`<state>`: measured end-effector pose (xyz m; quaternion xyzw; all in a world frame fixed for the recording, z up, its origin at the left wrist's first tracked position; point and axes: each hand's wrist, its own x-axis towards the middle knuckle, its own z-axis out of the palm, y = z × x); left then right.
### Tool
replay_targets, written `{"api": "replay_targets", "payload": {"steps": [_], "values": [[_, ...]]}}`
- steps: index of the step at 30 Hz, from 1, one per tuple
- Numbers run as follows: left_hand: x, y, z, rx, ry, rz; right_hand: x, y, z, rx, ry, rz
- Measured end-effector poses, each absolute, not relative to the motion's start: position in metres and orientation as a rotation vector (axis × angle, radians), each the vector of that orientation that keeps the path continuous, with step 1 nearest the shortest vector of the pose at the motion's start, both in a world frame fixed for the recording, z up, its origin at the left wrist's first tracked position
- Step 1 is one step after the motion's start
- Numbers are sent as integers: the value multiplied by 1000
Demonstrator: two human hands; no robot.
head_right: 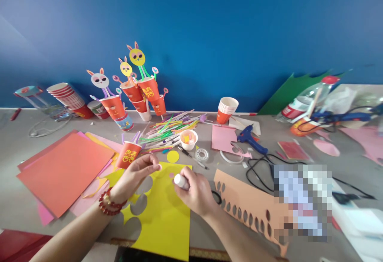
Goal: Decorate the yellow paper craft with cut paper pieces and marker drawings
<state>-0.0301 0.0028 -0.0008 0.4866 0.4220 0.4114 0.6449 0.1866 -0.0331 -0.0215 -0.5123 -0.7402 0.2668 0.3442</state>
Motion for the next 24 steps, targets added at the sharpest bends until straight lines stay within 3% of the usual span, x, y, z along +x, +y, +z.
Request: {"api": "replay_targets", "payload": {"steps": [9, 24], "values": [[-52, 16, -2, 1604, 1292, 813, 185, -35, -26, -1134, -2137, 746], [-57, 31, -36, 1737, 1355, 652, 160, -37, -23, -1211, -2633, 821]]}}
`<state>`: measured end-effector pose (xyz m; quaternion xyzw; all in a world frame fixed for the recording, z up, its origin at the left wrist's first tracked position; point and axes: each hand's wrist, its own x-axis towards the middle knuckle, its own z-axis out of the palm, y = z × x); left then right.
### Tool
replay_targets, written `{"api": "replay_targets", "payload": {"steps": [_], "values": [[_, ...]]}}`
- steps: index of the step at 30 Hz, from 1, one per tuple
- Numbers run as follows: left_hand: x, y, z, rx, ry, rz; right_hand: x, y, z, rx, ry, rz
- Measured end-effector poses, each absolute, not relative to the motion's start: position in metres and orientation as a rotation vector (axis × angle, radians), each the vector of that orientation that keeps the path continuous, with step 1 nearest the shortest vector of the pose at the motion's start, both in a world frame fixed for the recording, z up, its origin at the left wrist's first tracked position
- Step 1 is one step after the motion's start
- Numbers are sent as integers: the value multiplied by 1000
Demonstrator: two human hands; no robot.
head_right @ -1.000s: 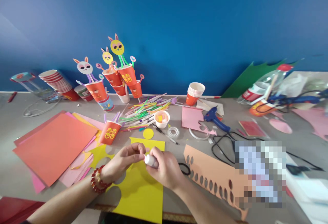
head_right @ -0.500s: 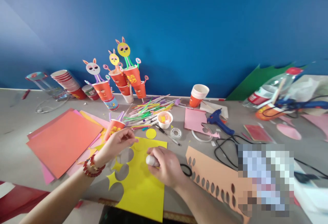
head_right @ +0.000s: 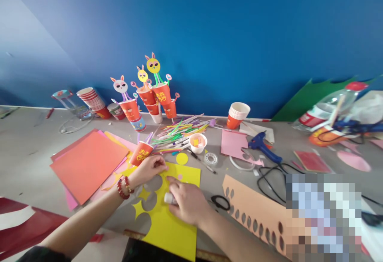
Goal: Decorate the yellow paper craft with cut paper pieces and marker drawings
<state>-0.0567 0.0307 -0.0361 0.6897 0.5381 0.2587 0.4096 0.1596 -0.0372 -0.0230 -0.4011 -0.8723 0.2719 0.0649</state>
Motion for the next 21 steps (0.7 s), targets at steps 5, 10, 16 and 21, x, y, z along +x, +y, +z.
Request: {"api": "replay_targets", "payload": {"steps": [5, 10, 16, 21], "values": [[-56, 33, -38, 1727, 1366, 655, 159, -37, -27, -1258, -2617, 829], [-53, 32, -32, 1749, 1357, 656, 159, -37, -31, -1266, -2528, 859], [-38, 41, -25, 1778, 1334, 665, 159, -38, -31, -1255, -2512, 865], [-22, 61, -22, 1840, 1314, 674, 159, -38, -34, -1241, -2525, 863]]}}
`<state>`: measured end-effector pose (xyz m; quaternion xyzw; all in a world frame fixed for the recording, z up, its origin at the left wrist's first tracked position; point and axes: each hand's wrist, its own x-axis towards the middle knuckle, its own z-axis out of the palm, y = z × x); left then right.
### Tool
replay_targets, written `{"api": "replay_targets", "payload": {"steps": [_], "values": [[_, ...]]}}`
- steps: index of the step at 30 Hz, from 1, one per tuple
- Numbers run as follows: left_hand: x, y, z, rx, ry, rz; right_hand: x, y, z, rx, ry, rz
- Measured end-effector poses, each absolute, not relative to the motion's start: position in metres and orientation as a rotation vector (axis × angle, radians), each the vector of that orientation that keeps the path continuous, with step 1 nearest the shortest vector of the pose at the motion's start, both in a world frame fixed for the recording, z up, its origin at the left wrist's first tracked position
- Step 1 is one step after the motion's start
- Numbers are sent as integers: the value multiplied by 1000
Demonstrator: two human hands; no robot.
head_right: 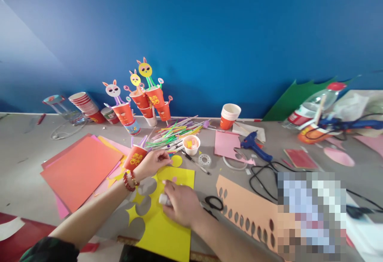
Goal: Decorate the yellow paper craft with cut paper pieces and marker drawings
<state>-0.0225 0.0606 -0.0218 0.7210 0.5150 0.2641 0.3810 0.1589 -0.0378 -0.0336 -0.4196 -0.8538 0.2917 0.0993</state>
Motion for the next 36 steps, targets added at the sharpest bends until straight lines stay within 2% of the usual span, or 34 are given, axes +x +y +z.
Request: {"api": "replay_targets", "payload": {"steps": [8, 15, 36], "values": [[-11, 79, -30, 1947, 1348, 637, 164, -39, -28, -1210, -2465, 859], [-17, 79, -36, 1966, 1381, 600, 188, -12, -15, -1471, -2324, 563], [-5, 80, -26, 2055, 1523, 407, 187, 0, -31, -1473, -2347, 694]]}}
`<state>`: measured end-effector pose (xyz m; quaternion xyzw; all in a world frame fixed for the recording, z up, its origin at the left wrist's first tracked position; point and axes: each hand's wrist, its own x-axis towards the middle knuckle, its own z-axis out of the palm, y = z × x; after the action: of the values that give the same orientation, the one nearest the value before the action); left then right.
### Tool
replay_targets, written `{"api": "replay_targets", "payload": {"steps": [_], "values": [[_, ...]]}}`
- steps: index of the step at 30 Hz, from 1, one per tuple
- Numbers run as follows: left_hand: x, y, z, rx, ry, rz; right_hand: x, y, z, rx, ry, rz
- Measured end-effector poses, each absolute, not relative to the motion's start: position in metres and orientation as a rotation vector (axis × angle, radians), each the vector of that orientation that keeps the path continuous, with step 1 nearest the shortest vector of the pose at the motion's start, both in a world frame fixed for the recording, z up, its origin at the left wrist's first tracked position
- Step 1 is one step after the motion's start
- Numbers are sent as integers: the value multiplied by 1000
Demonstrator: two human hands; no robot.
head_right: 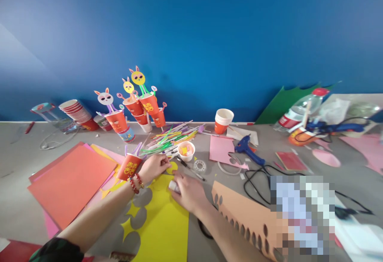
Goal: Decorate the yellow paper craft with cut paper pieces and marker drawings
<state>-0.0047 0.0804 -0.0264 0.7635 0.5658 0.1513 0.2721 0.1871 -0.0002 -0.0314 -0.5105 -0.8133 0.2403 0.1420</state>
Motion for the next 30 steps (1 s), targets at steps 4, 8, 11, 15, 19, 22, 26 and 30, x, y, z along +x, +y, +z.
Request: {"api": "replay_targets", "payload": {"steps": [4, 8, 11, 15, 19, 22, 26, 30], "values": [[-1, 77, -26, 2097, 1577, 403, 187, 0, -31, -1485, -2357, 681], [2, 74, -24, 2132, 1603, 399, 187, 0, -30, -1484, -2374, 689], [2, 74, -23, 2150, 1604, 395, 187, 0, -30, -1487, -2373, 689], [2, 73, -24, 2159, 1612, 381, 187, 0, -31, -1488, -2373, 676], [2, 74, -26, 2170, 1617, 365, 187, 1, -32, -1495, -2383, 665], [1, 74, -27, 2177, 1625, 358, 187, 1, -32, -1495, -2377, 667], [2, 71, -30, 2175, 1673, 361, 186, 1, -32, -1514, -2372, 673], [1, 68, -30, 2195, 1676, 377, 186, 1, -31, -1519, -2359, 682]]}}
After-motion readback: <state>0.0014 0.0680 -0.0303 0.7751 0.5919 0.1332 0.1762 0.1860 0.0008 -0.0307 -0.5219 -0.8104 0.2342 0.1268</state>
